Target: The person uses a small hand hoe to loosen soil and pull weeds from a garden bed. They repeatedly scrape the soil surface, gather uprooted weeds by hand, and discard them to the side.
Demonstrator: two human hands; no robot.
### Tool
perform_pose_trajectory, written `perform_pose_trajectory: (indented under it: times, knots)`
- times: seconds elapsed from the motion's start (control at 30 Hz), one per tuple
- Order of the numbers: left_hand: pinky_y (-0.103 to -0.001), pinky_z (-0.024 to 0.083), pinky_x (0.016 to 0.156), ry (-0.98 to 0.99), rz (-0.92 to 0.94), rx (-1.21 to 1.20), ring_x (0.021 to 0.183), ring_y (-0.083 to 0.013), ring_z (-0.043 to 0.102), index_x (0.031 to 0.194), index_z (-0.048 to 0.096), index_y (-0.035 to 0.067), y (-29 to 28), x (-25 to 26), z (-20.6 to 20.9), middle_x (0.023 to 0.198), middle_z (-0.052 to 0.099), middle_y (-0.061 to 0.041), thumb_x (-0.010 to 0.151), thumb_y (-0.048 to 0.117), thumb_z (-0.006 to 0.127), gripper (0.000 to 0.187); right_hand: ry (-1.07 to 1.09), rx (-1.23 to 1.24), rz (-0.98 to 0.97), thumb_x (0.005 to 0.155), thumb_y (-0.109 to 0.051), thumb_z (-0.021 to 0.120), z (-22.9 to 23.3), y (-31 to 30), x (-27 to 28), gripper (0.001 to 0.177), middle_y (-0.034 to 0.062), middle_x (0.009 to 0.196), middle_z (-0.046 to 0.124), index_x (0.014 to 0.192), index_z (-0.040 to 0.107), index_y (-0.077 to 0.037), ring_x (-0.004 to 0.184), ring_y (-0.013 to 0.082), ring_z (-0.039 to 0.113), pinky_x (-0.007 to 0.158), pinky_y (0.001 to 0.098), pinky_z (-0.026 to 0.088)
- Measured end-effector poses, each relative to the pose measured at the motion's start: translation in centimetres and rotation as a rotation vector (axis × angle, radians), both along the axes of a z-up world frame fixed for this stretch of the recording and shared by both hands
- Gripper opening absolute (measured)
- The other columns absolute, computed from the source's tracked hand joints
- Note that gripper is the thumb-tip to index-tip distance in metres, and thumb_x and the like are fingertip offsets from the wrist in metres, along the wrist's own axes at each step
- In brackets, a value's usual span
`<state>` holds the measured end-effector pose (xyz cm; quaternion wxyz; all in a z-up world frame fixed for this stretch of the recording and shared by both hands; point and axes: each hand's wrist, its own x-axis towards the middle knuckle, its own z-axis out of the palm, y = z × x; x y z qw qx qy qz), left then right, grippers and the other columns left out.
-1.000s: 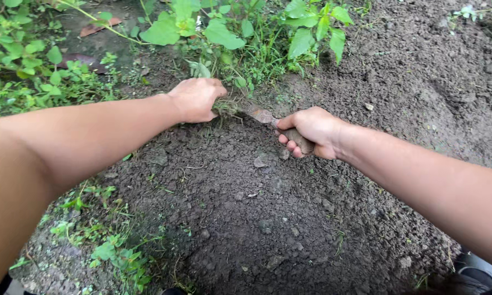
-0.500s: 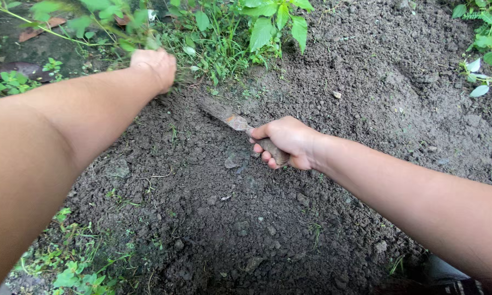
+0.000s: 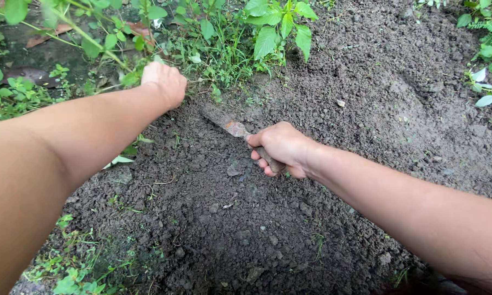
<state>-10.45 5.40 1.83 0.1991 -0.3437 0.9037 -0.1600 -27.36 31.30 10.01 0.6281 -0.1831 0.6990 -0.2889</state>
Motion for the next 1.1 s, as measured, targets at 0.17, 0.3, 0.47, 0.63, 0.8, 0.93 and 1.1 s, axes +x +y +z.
perform_pose_trajectory:
  times: [0.17, 0.3, 0.47, 0.63, 0.8, 0.93, 1.1]
  knots:
    - [-0.045, 0.055, 0.095, 0.157, 0.391, 0.235, 0.113, -0.0332, 0.07, 0.12, 0.074, 0.007, 0.0, 0.6, 1.8, 0.125, 0.071, -0.017, 0.089, 0.027, 0.064, 0.038, -0.185, 0.04, -0.103, 0.101, -0.019, 0.056, -1.0, 0.2, 0.0, 0.02, 0.0038, 0.071, 0.056, 0.087, 0.057, -0.005, 0.051, 0.0124, 0.05, 0.041, 0.0271, 0.043]
    - [-0.049, 0.054, 0.099, 0.329, 0.589, 0.302, 0.117, -0.0375, 0.068, 0.126, 0.071, 0.005, 1.0, 1.1, 3.0, 0.131, 0.067, -0.021, 0.091, 0.029, 0.063, 0.044, -0.197, 0.053, -0.086, 0.1, -0.02, 0.056, -2.4, -0.5, 0.4, 0.02, 0.0026, 0.069, 0.055, 0.088, 0.057, -0.004, 0.05, 0.0121, 0.048, 0.04, 0.0272, 0.042]
    - [-0.05, 0.048, 0.104, 0.309, 0.433, 0.371, 0.127, -0.0357, 0.059, 0.14, 0.058, 0.012, 1.6, 0.2, 4.5, 0.137, 0.06, -0.019, 0.091, 0.043, 0.064, 0.058, -0.306, 0.044, -0.132, 0.101, -0.022, 0.054, -4.5, -3.7, 2.3, 0.021, 0.0021, 0.068, 0.053, 0.088, 0.055, -0.006, 0.05, 0.011, 0.047, 0.041, 0.0265, 0.042]
    - [-0.044, 0.052, 0.102, 0.065, 0.252, 0.263, 0.125, -0.0311, 0.063, 0.133, 0.067, 0.008, 2.3, -2.1, 2.5, 0.137, 0.062, -0.017, 0.093, 0.042, 0.065, 0.052, -0.21, 0.021, -0.2, 0.1, -0.022, 0.059, -6.1, -3.3, 3.9, 0.021, 0.0027, 0.067, 0.054, 0.091, 0.06, -0.004, 0.049, 0.0126, 0.047, 0.041, 0.0286, 0.042]
    - [-0.041, 0.058, 0.093, -0.022, 0.225, 0.219, 0.115, -0.0265, 0.072, 0.122, 0.076, 0.011, 1.6, -3.6, -0.3, 0.127, 0.073, -0.01, 0.093, 0.023, 0.064, 0.034, -0.164, 0.033, -0.208, 0.099, -0.024, 0.062, -6.6, -3.1, 4.1, 0.023, 0.0033, 0.067, 0.056, 0.092, 0.061, -0.003, 0.049, 0.0143, 0.048, 0.04, 0.0302, 0.041]
    - [-0.042, 0.058, 0.085, 0.057, 0.127, 0.125, 0.108, -0.0277, 0.071, 0.117, 0.075, 0.011, 0.8, -2.7, -0.9, 0.121, 0.071, -0.011, 0.092, 0.024, 0.059, 0.033, -0.168, 0.049, -0.186, 0.099, -0.026, 0.062, -6.4, -4.1, 3.8, 0.024, 0.0027, 0.065, 0.056, 0.088, 0.061, -0.005, 0.047, 0.0138, 0.048, 0.039, 0.0289, 0.04]
    - [-0.04, 0.059, 0.086, 0.036, 0.171, 0.13, 0.107, -0.0262, 0.074, 0.116, 0.078, 0.011, 0.6, -2.4, -0.4, 0.118, 0.076, -0.011, 0.094, 0.026, 0.059, 0.032, -0.136, 0.07, -0.198, 0.1, -0.024, 0.063, -5.7, -6.1, 4.4, 0.025, 0.0015, 0.063, 0.054, 0.082, 0.06, -0.005, 0.045, 0.0117, 0.046, 0.037, 0.0277, 0.041]
